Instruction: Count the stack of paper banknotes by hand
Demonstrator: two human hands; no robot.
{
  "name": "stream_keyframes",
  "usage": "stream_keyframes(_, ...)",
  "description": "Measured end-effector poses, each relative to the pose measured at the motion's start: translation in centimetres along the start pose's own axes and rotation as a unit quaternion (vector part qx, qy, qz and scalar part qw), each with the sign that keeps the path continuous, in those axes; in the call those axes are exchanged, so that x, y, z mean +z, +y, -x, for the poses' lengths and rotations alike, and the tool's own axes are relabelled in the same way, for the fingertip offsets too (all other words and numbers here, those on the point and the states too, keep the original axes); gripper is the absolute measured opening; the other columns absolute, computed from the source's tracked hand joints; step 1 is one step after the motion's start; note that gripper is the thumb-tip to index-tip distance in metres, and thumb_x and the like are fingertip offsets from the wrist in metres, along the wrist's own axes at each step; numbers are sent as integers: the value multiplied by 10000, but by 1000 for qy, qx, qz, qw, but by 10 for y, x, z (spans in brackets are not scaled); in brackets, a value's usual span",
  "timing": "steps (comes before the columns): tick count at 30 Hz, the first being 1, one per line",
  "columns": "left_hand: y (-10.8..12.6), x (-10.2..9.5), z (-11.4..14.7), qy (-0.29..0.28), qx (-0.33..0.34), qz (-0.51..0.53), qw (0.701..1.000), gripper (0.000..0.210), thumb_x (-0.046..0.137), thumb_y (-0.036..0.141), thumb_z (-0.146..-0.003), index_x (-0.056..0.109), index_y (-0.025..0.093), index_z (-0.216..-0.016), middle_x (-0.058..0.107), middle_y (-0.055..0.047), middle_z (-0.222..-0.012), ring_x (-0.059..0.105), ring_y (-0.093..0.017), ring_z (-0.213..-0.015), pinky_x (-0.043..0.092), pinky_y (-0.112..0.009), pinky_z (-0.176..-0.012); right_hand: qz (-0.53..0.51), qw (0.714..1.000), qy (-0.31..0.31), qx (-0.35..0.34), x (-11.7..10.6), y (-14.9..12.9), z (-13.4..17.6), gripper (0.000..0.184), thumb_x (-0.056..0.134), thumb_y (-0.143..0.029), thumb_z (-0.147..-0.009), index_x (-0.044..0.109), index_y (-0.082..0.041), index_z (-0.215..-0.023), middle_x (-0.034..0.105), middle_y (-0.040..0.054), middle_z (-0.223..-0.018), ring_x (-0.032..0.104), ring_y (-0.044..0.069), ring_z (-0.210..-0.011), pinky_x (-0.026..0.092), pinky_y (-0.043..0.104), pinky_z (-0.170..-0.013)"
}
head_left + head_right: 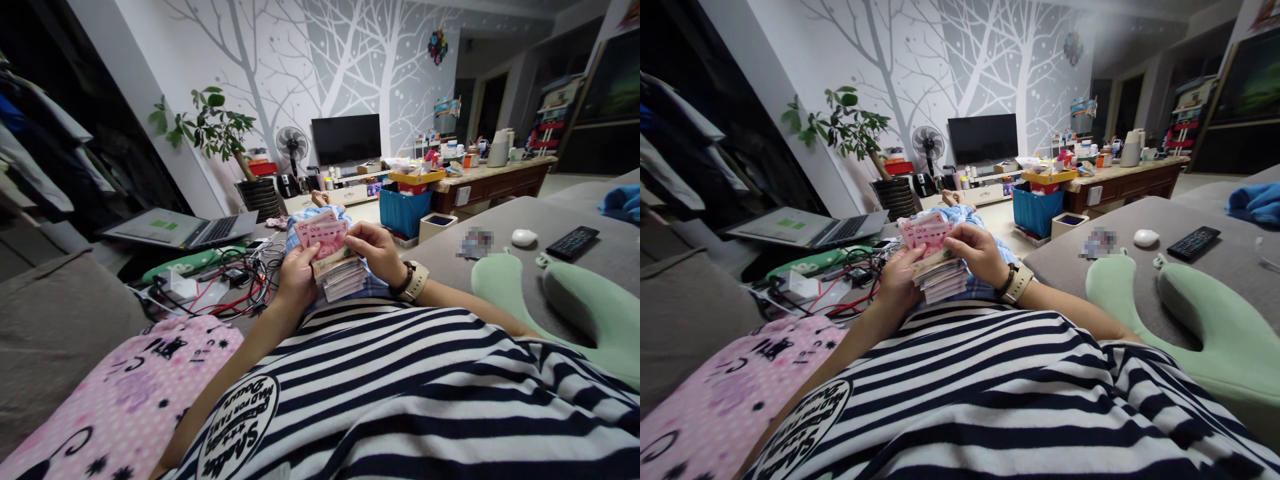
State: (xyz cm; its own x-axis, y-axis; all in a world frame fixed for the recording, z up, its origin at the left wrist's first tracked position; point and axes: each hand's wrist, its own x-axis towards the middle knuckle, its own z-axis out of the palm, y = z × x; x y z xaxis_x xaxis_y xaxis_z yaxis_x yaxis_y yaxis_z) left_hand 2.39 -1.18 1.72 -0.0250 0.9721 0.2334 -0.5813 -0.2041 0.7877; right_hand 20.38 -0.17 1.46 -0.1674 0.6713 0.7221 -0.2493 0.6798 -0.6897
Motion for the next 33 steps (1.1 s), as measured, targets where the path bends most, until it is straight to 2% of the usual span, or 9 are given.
stream_keyframes(8, -4, -4, -5, -8, 33, -17, 999, 658, 1105, 190, -731, 907, 238, -1357, 979, -104, -1110, 975, -458, -1209, 821, -612, -1121, 3, 1000, -9, -16, -2, 1, 2, 739, 985, -922, -959, 678, -266, -813, 686, -15, -720, 491, 145, -657, 486, 335, -669)
stream_keyframes(16, -7, -13, -8, -24, 28, -44, 998, 653, 1126, 236, -664, 870, 223, -1265, 954, -99, -1062, 964, -457, -1230, 795, -611, -1157, 7, 998, 59, -1, -2, 14, -4, 803, 1190, -825, -714, 617, -291, -887, 606, -67, -768, 481, 146, -705, 446, 327, -661)
stream_keyframes(19, -7, -15, -8, -28, 32, -53, 998, 655, 1127, 259, -645, 879, 216, -1249, 964, -112, -1071, 965, -472, -1228, 794, -634, -1150, 14, 996, 91, 13, -6, 17, -6, 830, 1220, -778, -674, 608, -303, -973, 576, -93, -769, 492, 149, -708, 425, 324, -666)
stream_keyframes(23, -5, -16, -6, -31, 27, -68, 997, 632, 1131, 252, -631, 902, 232, -1220, 967, -118, -1071, 956, -509, -1257, 798, -658, -1143, 20, 992, 112, 48, -9, 20, -8, 822, 1208, -751, -666, 645, -306, -1067, 637, -86, -821, 563, 167, -751, 451, 328, -703)
stream_keyframes(25, -4, -15, -4, -30, 30, -72, 997, 643, 1140, 246, -619, 911, 235, -1218, 963, -122, -1062, 949, -527, -1277, 802, -665, -1140, 20, 992, 101, 67, -9, 19, -8, 797, 1180, -790, -673, 666, -295, -1029, 642, -77, -811, 579, 176, -771, 461, 336, -725)
stream_keyframes(29, -3, -12, -1, -39, 24, -71, 996, 635, 1150, 240, -646, 916, 235, -1237, 975, -140, -1138, 945, -524, -1308, 813, -658, -1135, 58, 993, 71, 80, -9, 16, -8, 797, 1099, -914, -708, 632, -273, -786, 602, -52, -735, 512, 166, -762, 426, 355, -749)
stream_keyframes(33, -6, -10, -4, -32, 20, -59, 998, 505, 1128, 251, -717, 916, 235, -1176, 984, -159, -1208, 945, -519, -1327, 821, -661, -1136, 87, 991, 72, 65, -9, 11, -7, 822, 1027, -975, -763, 588, -282, -709, 546, -49, -703, 463, 167, -755, 417, 363, -756)
